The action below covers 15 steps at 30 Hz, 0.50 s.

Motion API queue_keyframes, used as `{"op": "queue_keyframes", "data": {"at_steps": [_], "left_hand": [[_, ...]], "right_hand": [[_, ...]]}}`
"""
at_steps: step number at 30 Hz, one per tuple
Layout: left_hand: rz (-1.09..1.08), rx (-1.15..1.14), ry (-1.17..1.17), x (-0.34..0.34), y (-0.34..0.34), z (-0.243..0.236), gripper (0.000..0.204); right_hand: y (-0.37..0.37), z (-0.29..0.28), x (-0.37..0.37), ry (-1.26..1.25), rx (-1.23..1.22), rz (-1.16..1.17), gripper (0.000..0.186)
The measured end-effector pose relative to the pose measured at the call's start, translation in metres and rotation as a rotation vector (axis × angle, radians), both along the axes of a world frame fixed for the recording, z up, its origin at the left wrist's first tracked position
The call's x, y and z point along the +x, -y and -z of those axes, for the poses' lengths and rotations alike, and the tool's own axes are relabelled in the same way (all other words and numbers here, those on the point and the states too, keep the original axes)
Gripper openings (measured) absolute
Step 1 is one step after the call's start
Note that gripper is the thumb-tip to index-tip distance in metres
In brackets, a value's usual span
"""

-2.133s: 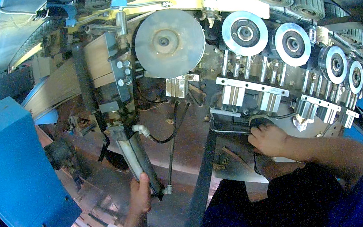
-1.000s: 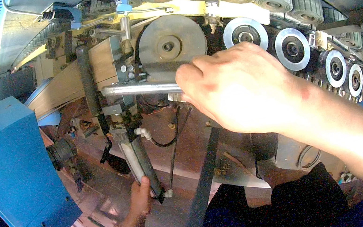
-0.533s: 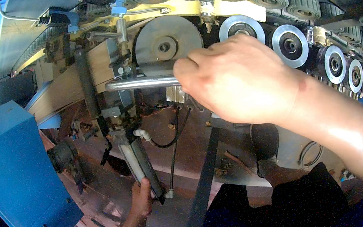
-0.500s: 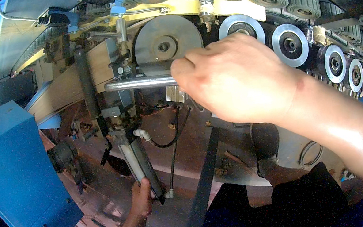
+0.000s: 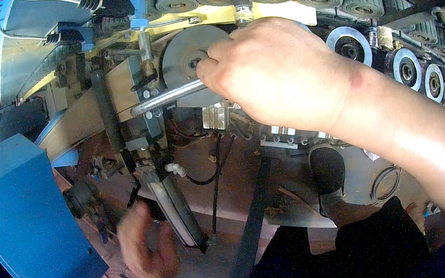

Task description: The person uses a hex key to tighten bolts on a large industrial machine. They repeatedly insert the tool into bolt heads, turn it, and reposition it to secure multiple fasteners on the machine's side.

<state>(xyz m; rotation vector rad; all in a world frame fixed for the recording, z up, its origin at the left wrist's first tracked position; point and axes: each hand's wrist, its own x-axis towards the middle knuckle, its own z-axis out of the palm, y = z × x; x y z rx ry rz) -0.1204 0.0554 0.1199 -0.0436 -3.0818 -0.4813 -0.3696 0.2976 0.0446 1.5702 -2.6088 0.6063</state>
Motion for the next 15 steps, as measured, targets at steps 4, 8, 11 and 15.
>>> {"op": "queue_keyframes", "data": {"at_steps": [4,8,11,15], "left_hand": [[-0.047,-0.176,-0.122,-0.099,0.001,0.026,0.055],[0.014,-0.190,-0.038,-0.140,0.005,0.047,0.041],[0.064,-0.199,-0.074,-0.149,0.013,0.048,0.029],[0.088,-0.175,-0.166,-0.152,0.018,0.061,0.023]], "right_hand": [[-0.006,0.006,0.014,0.141,0.085,0.042,0.009],[-0.005,0.012,0.041,0.258,-0.013,0.095,0.006],[-0.004,0.010,0.037,0.238,-0.022,0.091,0.008],[-0.003,0.007,0.010,0.108,0.056,0.041,0.013]]}}
